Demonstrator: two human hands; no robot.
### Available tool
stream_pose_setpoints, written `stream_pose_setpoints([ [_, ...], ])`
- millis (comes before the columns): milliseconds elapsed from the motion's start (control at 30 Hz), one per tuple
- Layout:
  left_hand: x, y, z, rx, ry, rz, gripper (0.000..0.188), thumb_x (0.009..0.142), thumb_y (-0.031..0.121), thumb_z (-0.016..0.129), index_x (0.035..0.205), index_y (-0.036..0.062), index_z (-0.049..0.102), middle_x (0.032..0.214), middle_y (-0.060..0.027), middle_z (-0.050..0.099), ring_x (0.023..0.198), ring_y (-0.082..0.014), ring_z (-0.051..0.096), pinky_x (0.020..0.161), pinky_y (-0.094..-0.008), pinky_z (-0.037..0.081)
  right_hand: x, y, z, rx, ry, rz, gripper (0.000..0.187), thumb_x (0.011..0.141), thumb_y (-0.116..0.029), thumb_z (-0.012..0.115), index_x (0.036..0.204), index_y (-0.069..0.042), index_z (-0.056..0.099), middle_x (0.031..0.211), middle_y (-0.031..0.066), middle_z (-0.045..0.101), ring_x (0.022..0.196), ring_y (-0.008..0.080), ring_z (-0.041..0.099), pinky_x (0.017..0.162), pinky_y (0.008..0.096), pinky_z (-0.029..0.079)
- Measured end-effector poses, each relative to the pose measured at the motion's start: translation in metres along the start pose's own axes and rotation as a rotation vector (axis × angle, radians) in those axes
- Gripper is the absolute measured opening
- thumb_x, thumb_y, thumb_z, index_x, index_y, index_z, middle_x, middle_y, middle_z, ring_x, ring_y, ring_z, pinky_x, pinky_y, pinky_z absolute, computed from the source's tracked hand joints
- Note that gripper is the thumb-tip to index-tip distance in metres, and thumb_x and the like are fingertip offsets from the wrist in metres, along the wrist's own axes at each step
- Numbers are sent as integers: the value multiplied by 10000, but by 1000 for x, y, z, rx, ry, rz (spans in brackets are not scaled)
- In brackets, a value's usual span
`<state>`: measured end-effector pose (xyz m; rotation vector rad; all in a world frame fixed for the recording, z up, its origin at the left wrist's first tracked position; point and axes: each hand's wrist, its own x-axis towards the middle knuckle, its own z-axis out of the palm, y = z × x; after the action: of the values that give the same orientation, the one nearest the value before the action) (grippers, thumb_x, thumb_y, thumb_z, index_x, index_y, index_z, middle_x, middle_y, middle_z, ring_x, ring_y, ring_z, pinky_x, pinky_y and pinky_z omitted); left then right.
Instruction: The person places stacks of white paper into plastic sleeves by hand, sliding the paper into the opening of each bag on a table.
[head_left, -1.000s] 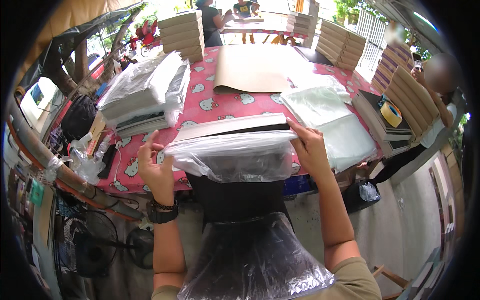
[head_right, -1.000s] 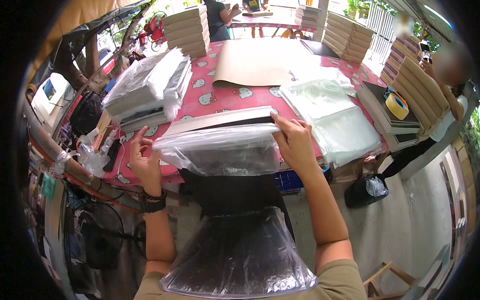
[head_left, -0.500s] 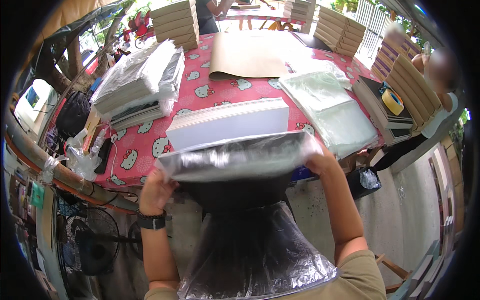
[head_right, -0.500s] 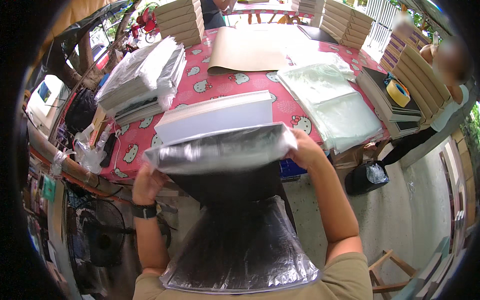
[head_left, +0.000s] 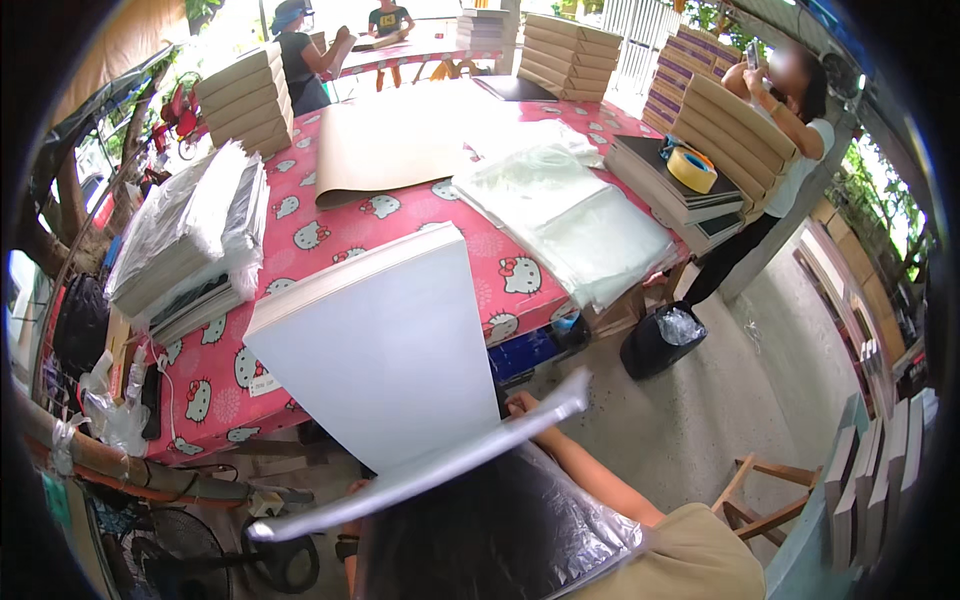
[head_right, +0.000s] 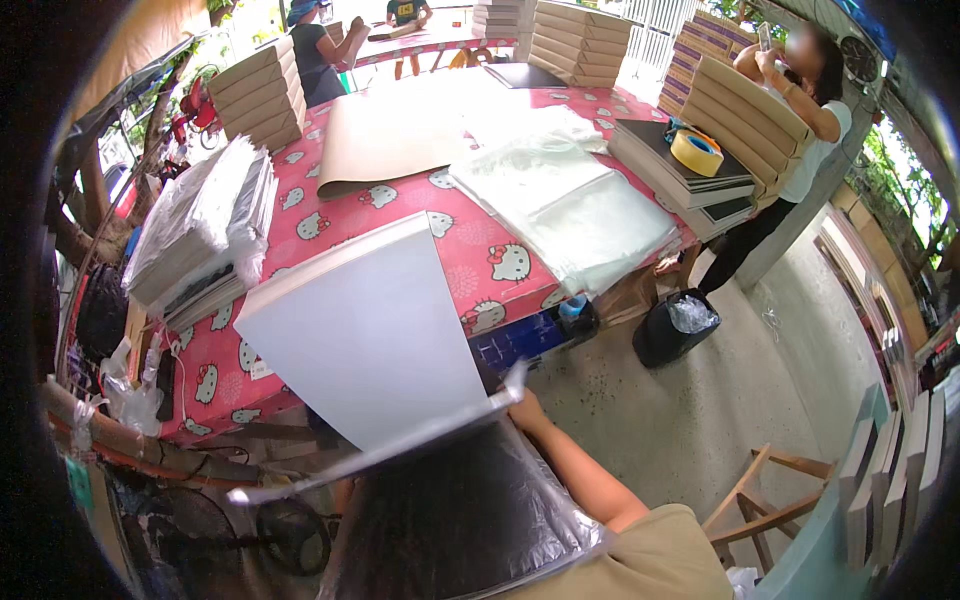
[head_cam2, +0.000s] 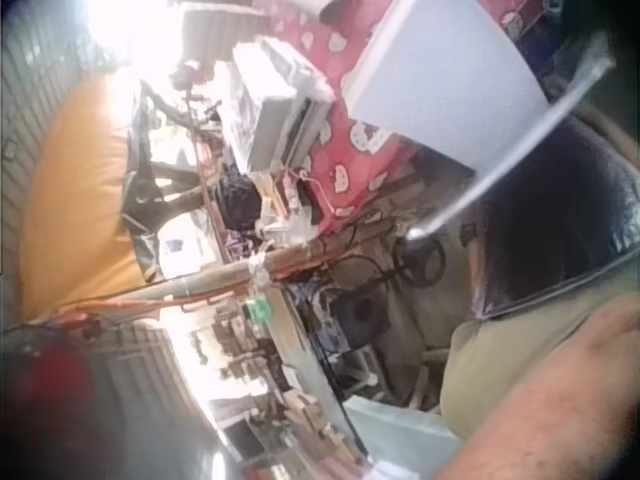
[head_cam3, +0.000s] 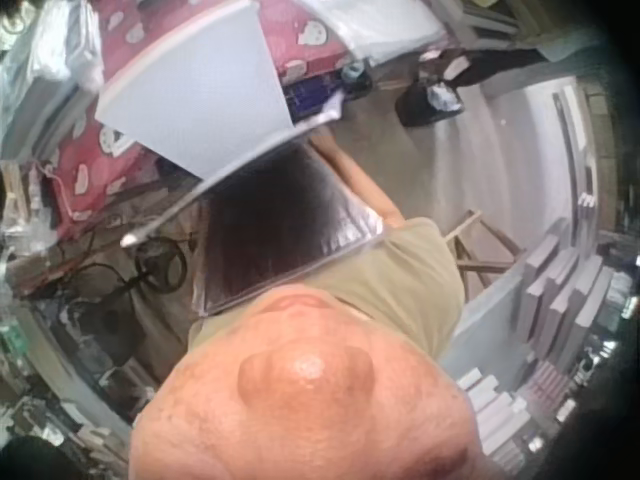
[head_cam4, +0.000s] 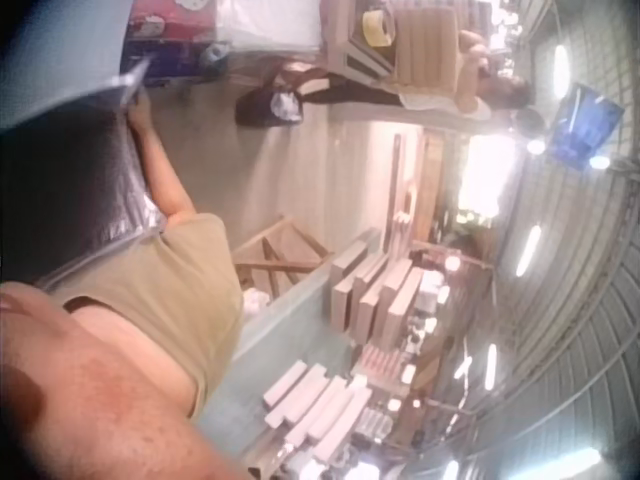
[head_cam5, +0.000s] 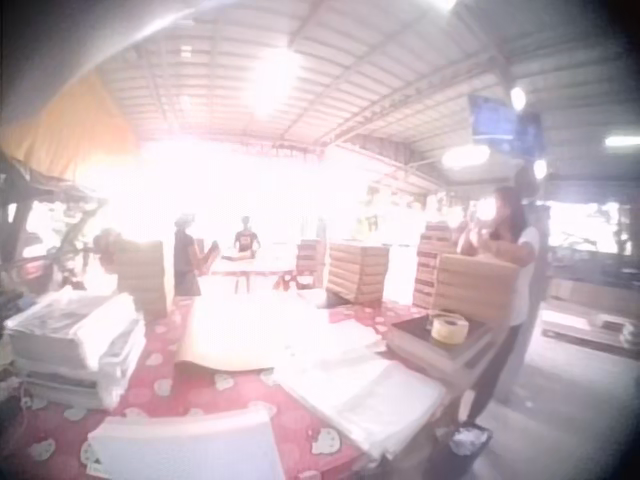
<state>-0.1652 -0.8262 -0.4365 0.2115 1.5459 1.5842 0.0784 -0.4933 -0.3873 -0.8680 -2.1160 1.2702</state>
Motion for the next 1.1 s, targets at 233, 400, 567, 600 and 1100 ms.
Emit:
stream_pose_setpoints([
  [233, 13, 15, 17, 941, 535, 355, 364, 700, 269, 630, 920, -8, 546, 886, -163, 561, 826, -305, 528, 716, -392, 399, 18, -25, -10, -411, 78, 126, 155, 817, -183, 490, 896, -52, 514, 818, 167, 592, 742, 354, 563, 650, 422, 434],
  [400, -79, 165, 59, 97, -272, 345, 392, 822, 254, 518, 1089, -31, 488, 1172, -166, 464, 1128, -266, 397, 955, -348, 270, 21, -164, -71, 528, -686, 4, 258, 838, -216, 494, 957, 1, 565, 977, 114, 592, 916, 257, 548, 813, 340, 407],
  [567, -67, 194, 106, 637, -998, 36, 461, 849, 296, 485, 1210, 17, 423, 1309, -144, 342, 1225, -261, 291, 1016, -339, 181, -8, -131, -28, 130, -1226, -125, 367, 828, -277, 518, 1090, -22, 539, 1166, 121, 504, 1097, 269, 443, 948, 326, 303],
  [600, -51, 147, 95, 782, -874, 94, 454, 846, 295, 493, 1210, 32, 429, 1306, -139, 348, 1226, -259, 287, 1016, -336, 183, -8, -98, -14, 27, -1106, -166, 361, 822, -276, 524, 1086, -30, 545, 1161, 117, 509, 1083, 270, 455, 939, 325, 315],
  [1100, -25, 81, 78, 618, -28, 226, 219, 800, 172, 560, 936, 9, 610, 848, -85, 630, 779, -127, 563, 712, -247, 429, 113, -88, -189, -674, 582, -360, 125, 695, -105, 608, 804, -46, 621, 854, 103, 580, 814, 275, 518, 730, 370, 407],
])
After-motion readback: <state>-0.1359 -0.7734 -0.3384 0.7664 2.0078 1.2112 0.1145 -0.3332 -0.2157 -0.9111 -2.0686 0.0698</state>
